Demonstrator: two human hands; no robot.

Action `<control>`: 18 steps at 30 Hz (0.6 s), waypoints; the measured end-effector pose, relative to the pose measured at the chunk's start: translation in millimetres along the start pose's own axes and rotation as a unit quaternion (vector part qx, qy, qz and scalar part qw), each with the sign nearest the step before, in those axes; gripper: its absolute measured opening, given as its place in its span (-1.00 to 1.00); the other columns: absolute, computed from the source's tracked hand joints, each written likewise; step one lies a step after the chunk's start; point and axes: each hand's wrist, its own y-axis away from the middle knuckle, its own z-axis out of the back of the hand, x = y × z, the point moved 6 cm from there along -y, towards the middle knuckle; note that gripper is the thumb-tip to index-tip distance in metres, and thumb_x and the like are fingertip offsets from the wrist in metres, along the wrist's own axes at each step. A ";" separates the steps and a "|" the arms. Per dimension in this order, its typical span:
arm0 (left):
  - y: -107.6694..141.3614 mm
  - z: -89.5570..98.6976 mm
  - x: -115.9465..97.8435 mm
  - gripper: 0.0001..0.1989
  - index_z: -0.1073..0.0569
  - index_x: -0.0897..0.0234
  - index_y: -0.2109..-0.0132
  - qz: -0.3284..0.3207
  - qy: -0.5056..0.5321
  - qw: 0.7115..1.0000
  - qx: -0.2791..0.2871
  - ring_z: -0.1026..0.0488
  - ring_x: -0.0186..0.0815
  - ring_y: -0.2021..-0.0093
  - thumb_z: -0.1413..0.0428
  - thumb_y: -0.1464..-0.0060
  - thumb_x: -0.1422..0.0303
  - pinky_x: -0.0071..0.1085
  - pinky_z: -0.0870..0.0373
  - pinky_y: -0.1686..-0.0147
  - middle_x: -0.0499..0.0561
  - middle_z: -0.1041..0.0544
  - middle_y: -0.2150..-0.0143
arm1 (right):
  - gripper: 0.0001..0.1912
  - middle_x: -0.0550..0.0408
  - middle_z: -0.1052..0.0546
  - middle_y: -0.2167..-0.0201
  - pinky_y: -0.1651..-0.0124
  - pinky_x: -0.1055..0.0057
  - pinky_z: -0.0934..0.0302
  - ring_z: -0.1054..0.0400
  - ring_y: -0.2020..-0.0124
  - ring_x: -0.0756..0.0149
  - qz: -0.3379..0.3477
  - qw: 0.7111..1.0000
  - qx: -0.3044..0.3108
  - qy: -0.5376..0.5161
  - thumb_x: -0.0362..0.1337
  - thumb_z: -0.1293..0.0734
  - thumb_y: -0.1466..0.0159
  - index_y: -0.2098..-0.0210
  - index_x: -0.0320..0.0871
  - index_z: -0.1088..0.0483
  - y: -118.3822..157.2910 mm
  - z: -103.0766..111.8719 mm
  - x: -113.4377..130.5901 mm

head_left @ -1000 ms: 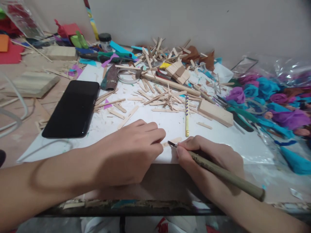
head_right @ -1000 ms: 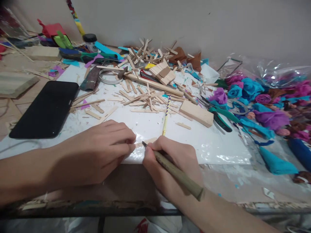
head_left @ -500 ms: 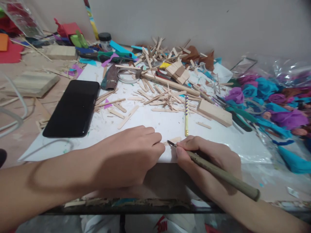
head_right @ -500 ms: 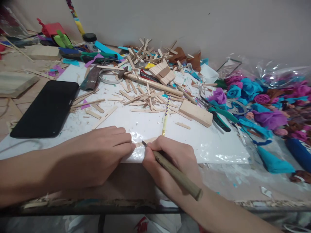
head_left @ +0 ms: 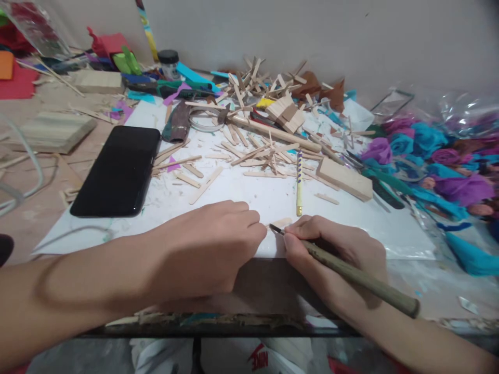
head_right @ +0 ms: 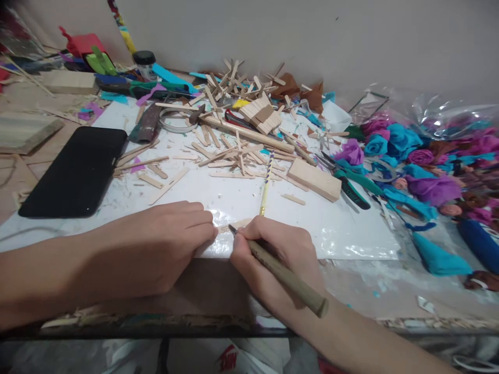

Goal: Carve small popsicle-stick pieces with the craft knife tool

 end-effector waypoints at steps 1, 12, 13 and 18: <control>0.0 -0.1 -0.2 -0.85 -0.46 0.28 0.26 0.000 0.000 1.000 0.002 -0.35 -0.16 0.28 -0.14 -0.10 0.62 -0.23 -0.31 0.25 0.04 -0.47 0.29 | -0.75 0.18 -0.64 0.54 0.53 0.46 -0.24 -0.47 0.58 0.37 -0.001 1.000 -0.003 0.001 -0.35 -0.37 -0.31 0.51 -0.04 -0.46 0.1 -0.2 -0.4; 1.6 -1.0 -0.7 -0.82 -0.49 0.30 0.22 0.009 0.006 1.000 0.004 -0.38 -0.13 0.27 -0.12 -0.11 0.65 -0.21 -0.32 0.22 0.06 -0.51 0.27 | -0.78 0.30 -0.53 0.63 0.55 0.48 -0.13 -0.38 0.61 0.44 -0.034 0.999 -0.008 -0.021 -0.40 -0.41 -0.28 0.48 -0.03 -0.50 3.3 -0.7 -6.0; 1.8 -0.7 -0.9 -0.82 -0.49 0.30 0.22 0.008 0.005 1.000 0.004 -0.38 -0.13 0.27 -0.13 -0.10 0.65 -0.21 -0.32 0.22 0.06 -0.51 0.27 | -0.78 0.29 -0.55 0.62 0.54 0.48 -0.15 -0.39 0.61 0.44 -0.032 0.999 -0.010 -0.019 -0.38 -0.41 -0.28 0.48 -0.03 -0.50 2.7 -0.9 -5.5; 1.9 -0.7 2.4 -0.81 -0.48 0.29 0.22 0.011 0.009 1.000 0.011 -0.36 -0.14 0.27 -0.13 -0.11 0.66 -0.22 -0.31 0.23 0.05 -0.49 0.27 | -0.79 0.24 -0.59 0.60 0.52 0.48 -0.22 -0.41 0.61 0.40 -0.036 0.999 -0.015 -0.020 -0.37 -0.40 -0.26 0.50 -0.03 -0.51 1.3 -1.3 -6.1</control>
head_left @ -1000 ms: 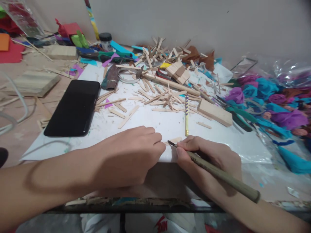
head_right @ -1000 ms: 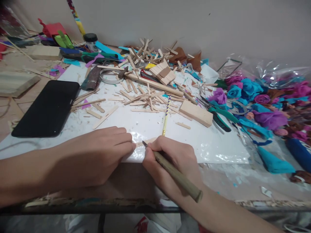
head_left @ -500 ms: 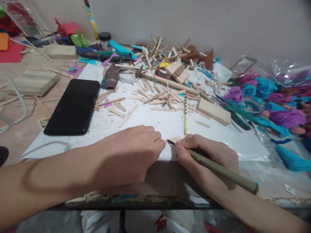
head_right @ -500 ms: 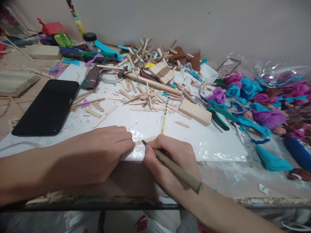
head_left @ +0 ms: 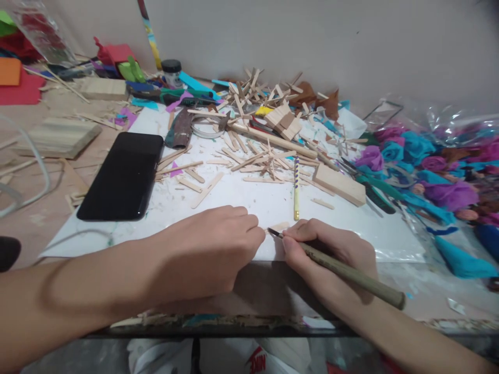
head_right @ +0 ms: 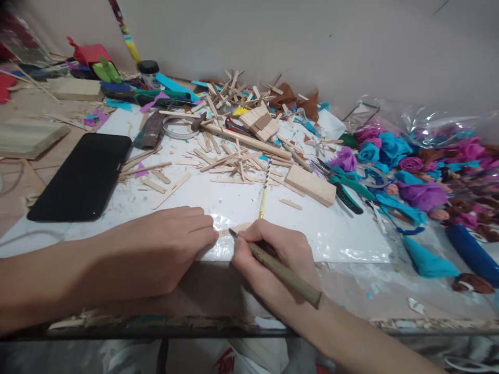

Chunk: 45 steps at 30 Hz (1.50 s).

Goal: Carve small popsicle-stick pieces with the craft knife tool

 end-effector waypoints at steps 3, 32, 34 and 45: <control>-0.9 2.3 4.9 -0.81 -0.51 0.30 0.17 -0.009 0.001 1.000 -0.008 -0.37 -0.15 0.24 -0.14 -0.13 0.65 -0.21 -0.29 0.21 0.04 -0.49 0.24 | -0.83 0.24 -0.60 0.59 0.53 0.49 -0.26 -0.43 0.61 0.38 -0.018 1.000 -0.017 -0.018 -0.35 -0.42 -0.26 0.47 -0.02 -0.53 1.1 3.4 -3.8; -4.1 6.7 5.8 -0.82 -0.49 0.26 0.26 -0.016 0.003 1.000 -0.004 -0.40 -0.15 0.24 -0.16 -0.08 0.63 -0.18 -0.15 0.18 0.00 -0.53 0.27 | -0.80 0.16 -0.70 0.42 0.41 0.41 -0.35 -0.55 0.45 0.27 0.008 0.998 0.059 0.003 -0.35 -0.41 -0.35 0.42 -0.01 -0.52 6.4 -5.7 -3.6; -3.6 6.5 6.3 -0.81 -0.48 0.25 0.26 -0.014 0.005 1.000 -0.004 -0.40 -0.16 0.24 -0.16 -0.08 0.64 -0.19 -0.15 0.18 0.00 -0.54 0.27 | -0.81 0.17 -0.70 0.42 0.40 0.40 -0.36 -0.55 0.44 0.27 0.003 0.998 0.057 0.000 -0.34 -0.43 -0.35 0.40 0.01 -0.54 6.5 -5.7 -4.5; -2.2 5.3 6.4 -0.84 -0.49 0.26 0.26 -0.005 -0.002 1.000 0.009 -0.42 -0.15 0.25 -0.18 -0.10 0.62 -0.20 -0.20 0.20 0.01 -0.53 0.27 | -0.79 0.20 -0.66 0.47 0.43 0.43 -0.29 -0.49 0.51 0.34 0.002 0.998 0.068 -0.015 -0.35 -0.40 -0.36 0.41 -0.01 -0.52 2.0 -7.1 -1.5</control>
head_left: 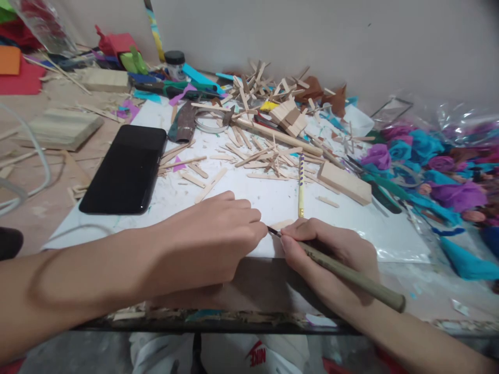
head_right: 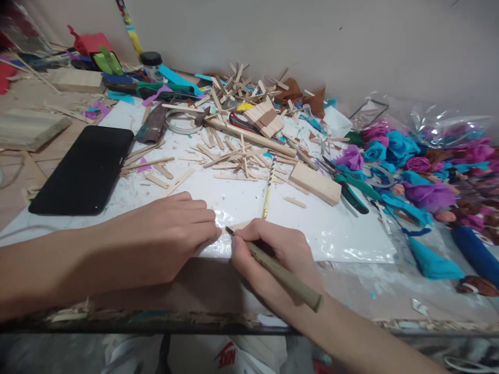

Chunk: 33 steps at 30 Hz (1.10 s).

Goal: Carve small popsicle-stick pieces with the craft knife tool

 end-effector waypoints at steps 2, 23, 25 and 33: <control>-0.9 0.2 0.5 -0.83 -0.49 0.26 0.25 0.000 -0.002 1.000 -0.001 -0.42 -0.14 0.25 -0.19 -0.09 0.62 -0.20 -0.19 0.20 0.01 -0.54 0.27 | -0.77 0.17 -0.68 0.45 0.45 0.42 -0.27 -0.51 0.49 0.31 0.003 1.000 0.000 0.003 -0.36 -0.40 -0.35 0.45 -0.03 -0.50 0.3 0.6 0.6; 0.9 12.1 11.6 -0.68 -0.66 0.21 0.00 -0.062 0.025 0.998 0.001 -0.48 -0.22 0.16 -0.14 -0.28 0.65 -0.31 -0.31 0.20 0.02 -0.59 0.12 | -0.90 0.09 -0.77 0.39 0.43 0.51 -0.43 -0.63 0.45 0.29 -0.030 0.992 0.036 -0.116 -0.32 -0.51 -0.21 0.38 0.01 -0.72 -12.3 13.0 -8.6; 0.7 12.5 11.8 -0.67 -0.66 0.20 0.01 -0.059 0.023 0.998 0.000 -0.48 -0.22 0.16 -0.15 -0.26 0.66 -0.30 -0.31 0.20 0.02 -0.59 0.13 | -0.90 0.08 -0.77 0.39 0.46 0.49 -0.41 -0.62 0.46 0.26 -0.041 0.992 0.046 -0.107 -0.30 -0.51 -0.22 0.38 0.01 -0.73 -12.5 12.4 -11.4; 1.0 13.4 12.2 -0.71 -0.66 0.22 0.06 -0.056 0.030 0.998 -0.001 -0.49 -0.22 0.15 -0.17 -0.25 0.66 -0.29 -0.30 0.20 0.01 -0.59 0.12 | -0.91 0.06 -0.75 0.42 0.50 0.46 -0.37 -0.58 0.50 0.25 -0.062 0.991 0.056 -0.103 -0.27 -0.52 -0.20 0.38 -0.02 -0.74 -15.6 12.2 -13.4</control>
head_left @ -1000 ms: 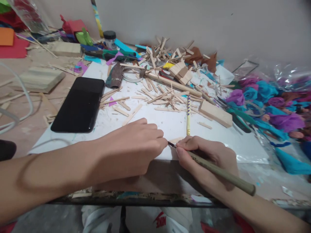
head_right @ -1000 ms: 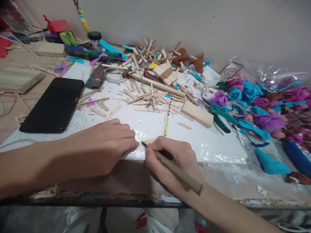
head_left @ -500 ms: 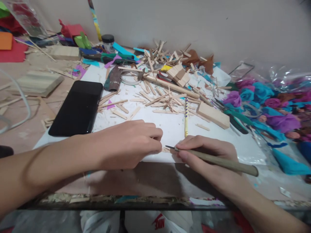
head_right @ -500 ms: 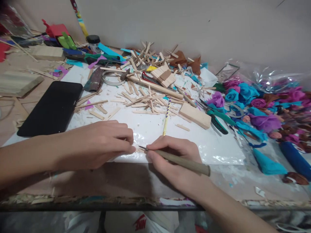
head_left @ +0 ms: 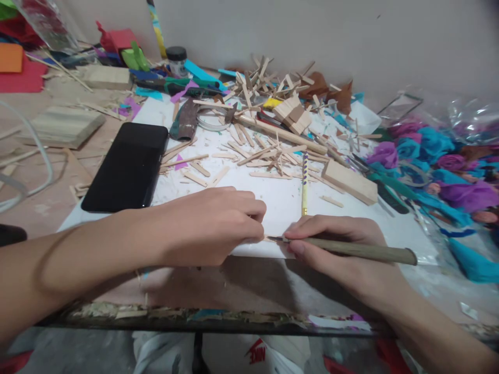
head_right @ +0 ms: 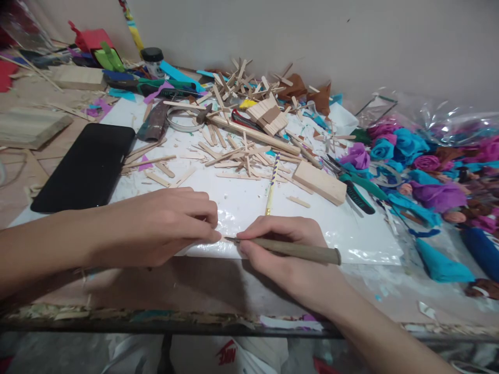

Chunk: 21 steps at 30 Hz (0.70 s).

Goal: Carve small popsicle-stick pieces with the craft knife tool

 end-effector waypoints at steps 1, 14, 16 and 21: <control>0.0 -0.1 -0.1 -0.72 -0.66 0.23 0.07 -0.001 0.001 1.000 -0.002 -0.49 -0.22 0.15 -0.18 -0.25 0.66 -0.29 -0.30 0.20 0.01 -0.59 0.13 | -0.91 0.06 -0.75 0.42 0.51 0.47 -0.37 -0.58 0.50 0.25 -0.001 1.000 0.001 0.000 -0.27 -0.52 -0.20 0.38 -0.01 -0.74 0.1 -0.1 -0.1; -0.2 -1.2 -3.7 -0.68 -0.67 0.22 0.02 -0.003 -0.014 1.000 0.000 -0.46 -0.20 0.17 -0.11 -0.30 0.64 -0.26 -0.28 0.19 0.05 -0.59 0.13 | -0.90 0.05 -0.75 0.37 0.44 0.43 -0.35 -0.58 0.39 0.21 -0.021 0.999 0.019 -0.038 -0.29 -0.49 -0.22 0.38 -0.02 -0.71 -0.2 -4.8 -2.1; 0.8 -2.0 -4.7 -0.68 -0.67 0.23 0.01 -0.006 -0.017 1.000 -0.005 -0.45 -0.19 0.17 -0.10 -0.31 0.64 -0.25 -0.28 0.19 0.06 -0.58 0.13 | -0.90 0.07 -0.73 0.38 0.41 0.42 -0.33 -0.55 0.39 0.24 -0.036 0.998 0.026 -0.051 -0.30 -0.48 -0.23 0.39 -0.03 -0.69 -0.1 -6.7 -3.4; 2.8 -3.8 -5.5 -0.72 -0.67 0.28 0.02 -0.002 -0.011 1.000 -0.013 -0.43 -0.19 0.18 -0.08 -0.36 0.60 -0.24 -0.27 0.21 0.07 -0.55 0.15 | -0.93 0.07 -0.71 0.37 0.37 0.40 -0.30 -0.51 0.37 0.24 -0.044 0.995 0.044 -0.076 -0.30 -0.49 -0.22 0.40 -0.06 -0.66 1.4 -8.0 -5.5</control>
